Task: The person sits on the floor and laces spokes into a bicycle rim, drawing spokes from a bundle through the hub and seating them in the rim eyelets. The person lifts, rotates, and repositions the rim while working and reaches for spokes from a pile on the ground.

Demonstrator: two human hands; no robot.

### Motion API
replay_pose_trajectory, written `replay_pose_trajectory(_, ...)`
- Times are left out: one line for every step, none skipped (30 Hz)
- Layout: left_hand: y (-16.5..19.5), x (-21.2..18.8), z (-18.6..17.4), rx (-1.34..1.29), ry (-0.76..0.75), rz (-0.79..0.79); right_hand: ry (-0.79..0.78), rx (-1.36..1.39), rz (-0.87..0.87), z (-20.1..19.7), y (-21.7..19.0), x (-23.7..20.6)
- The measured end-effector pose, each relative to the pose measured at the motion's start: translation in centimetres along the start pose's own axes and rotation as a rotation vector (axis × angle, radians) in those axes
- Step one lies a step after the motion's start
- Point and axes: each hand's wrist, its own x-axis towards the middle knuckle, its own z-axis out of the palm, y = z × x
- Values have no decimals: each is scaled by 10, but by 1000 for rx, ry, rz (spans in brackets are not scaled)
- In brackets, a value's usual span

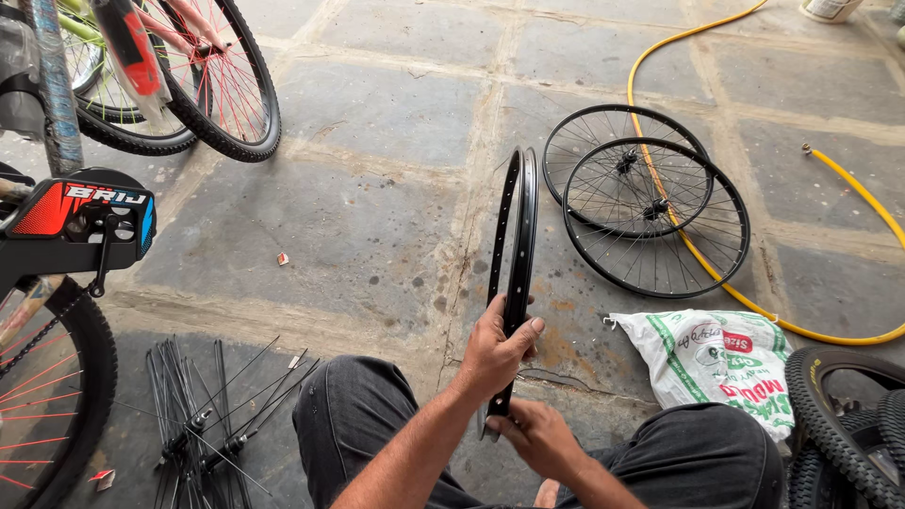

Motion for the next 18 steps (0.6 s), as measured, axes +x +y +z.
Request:
replay_pose_trajectory(1,2,-2,27,-4,-24,19,-54,-46,7,4,1)
replay_pose_trajectory(1,3,-4,54,-9,-50,38,-109,-89,15,8,1)
replay_pose_trajectory(1,5,-4,100,8,-36,54,-146,-32,24,14,2)
replay_pose_trajectory(0,7,-5,148,24,-15,73,-187,20,32,19,7)
replay_pose_trajectory(-1,10,-5,195,42,13,94,-229,67,36,24,16)
replay_pose_trajectory(-4,10,-6,321,65,37,91,-274,63,39,29,21)
replay_pose_trajectory(-7,9,-6,447,86,56,87,-315,64,39,34,24)
replay_pose_trajectory(-12,8,-7,574,109,80,83,-358,60,36,38,25)
replay_pose_trajectory(-17,5,-8,595,108,64,65,-364,89,34,40,26)
replay_pose_trajectory(-23,-1,-10,616,105,45,46,-368,123,32,41,26)
replay_pose_trajectory(-29,-6,-11,634,102,24,26,-374,157,30,43,25)
replay_pose_trajectory(-36,-12,-12,629,94,32,18,-383,148,28,44,24)
replay_pose_trajectory(-43,-17,-14,625,85,38,8,-389,140,27,44,23)
replay_pose_trajectory(-49,-21,-16,622,75,42,-1,-395,134,26,43,22)
replay_pose_trajectory(-54,-23,-17,648,67,22,-26,-398,159,26,41,22)
replay_pose_trajectory(-58,-25,-18,672,59,0,-54,-404,185,25,39,22)
replay_pose_trajectory(-62,-27,-18,696,51,-23,-82,-409,211,25,38,21)
replay_pose_trajectory(-64,-28,-19,697,48,-24,-102,-410,230,25,36,22)
